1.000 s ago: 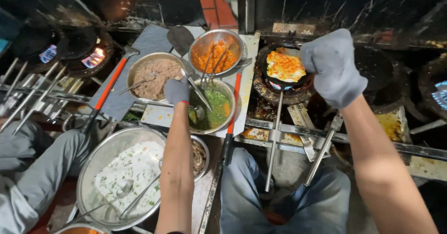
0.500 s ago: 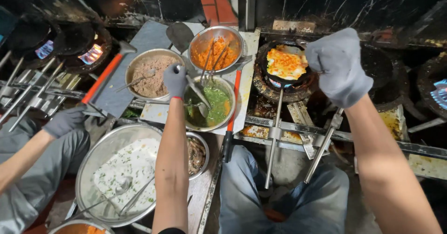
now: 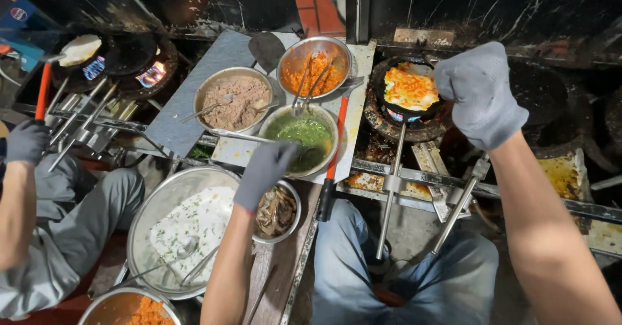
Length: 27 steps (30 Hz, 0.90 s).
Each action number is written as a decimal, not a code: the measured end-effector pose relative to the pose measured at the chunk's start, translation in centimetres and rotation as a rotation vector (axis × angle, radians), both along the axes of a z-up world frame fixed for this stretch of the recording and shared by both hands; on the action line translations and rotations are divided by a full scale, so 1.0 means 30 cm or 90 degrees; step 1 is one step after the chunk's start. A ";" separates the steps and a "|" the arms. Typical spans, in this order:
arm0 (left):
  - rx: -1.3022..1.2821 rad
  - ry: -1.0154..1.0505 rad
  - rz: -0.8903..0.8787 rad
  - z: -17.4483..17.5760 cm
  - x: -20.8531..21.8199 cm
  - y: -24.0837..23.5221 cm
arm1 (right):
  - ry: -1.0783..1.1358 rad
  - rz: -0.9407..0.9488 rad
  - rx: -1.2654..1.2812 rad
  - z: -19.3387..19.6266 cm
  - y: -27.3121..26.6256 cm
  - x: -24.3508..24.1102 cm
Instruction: The person cooks pancakes on small pans over gas burners, adding shrimp and vegetables before flipping them. Once cooked, the pancakes are transferred to plates on a nearby table.
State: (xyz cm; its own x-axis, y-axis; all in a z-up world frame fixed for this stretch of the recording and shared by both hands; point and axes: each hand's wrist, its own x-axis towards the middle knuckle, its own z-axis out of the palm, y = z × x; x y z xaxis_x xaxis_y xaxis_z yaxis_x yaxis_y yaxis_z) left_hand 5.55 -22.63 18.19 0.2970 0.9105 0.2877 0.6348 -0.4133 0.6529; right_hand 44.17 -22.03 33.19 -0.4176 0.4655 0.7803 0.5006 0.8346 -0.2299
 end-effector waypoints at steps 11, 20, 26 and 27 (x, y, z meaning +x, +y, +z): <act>0.126 0.029 0.069 -0.035 -0.024 -0.224 | 0.043 -0.013 -0.142 -0.015 -0.023 -0.030; 0.033 -0.016 0.121 -0.162 0.001 -0.250 | 0.003 0.006 -0.047 -0.009 -0.022 -0.029; -0.140 -0.212 0.325 -0.153 -0.024 -0.220 | -0.007 -0.005 -0.033 -0.036 -0.001 -0.019; -0.186 -0.172 0.393 -0.151 -0.030 -0.221 | 0.002 -0.002 -0.044 -0.042 0.000 -0.014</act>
State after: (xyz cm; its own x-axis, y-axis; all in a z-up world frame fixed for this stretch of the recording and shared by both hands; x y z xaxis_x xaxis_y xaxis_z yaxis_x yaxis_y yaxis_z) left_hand 4.65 -29.26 13.67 -0.3411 0.9400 -0.0016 0.4976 0.1820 0.8481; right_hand 43.74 -22.04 31.93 -0.4144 0.5190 0.7476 0.5023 0.8155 -0.2877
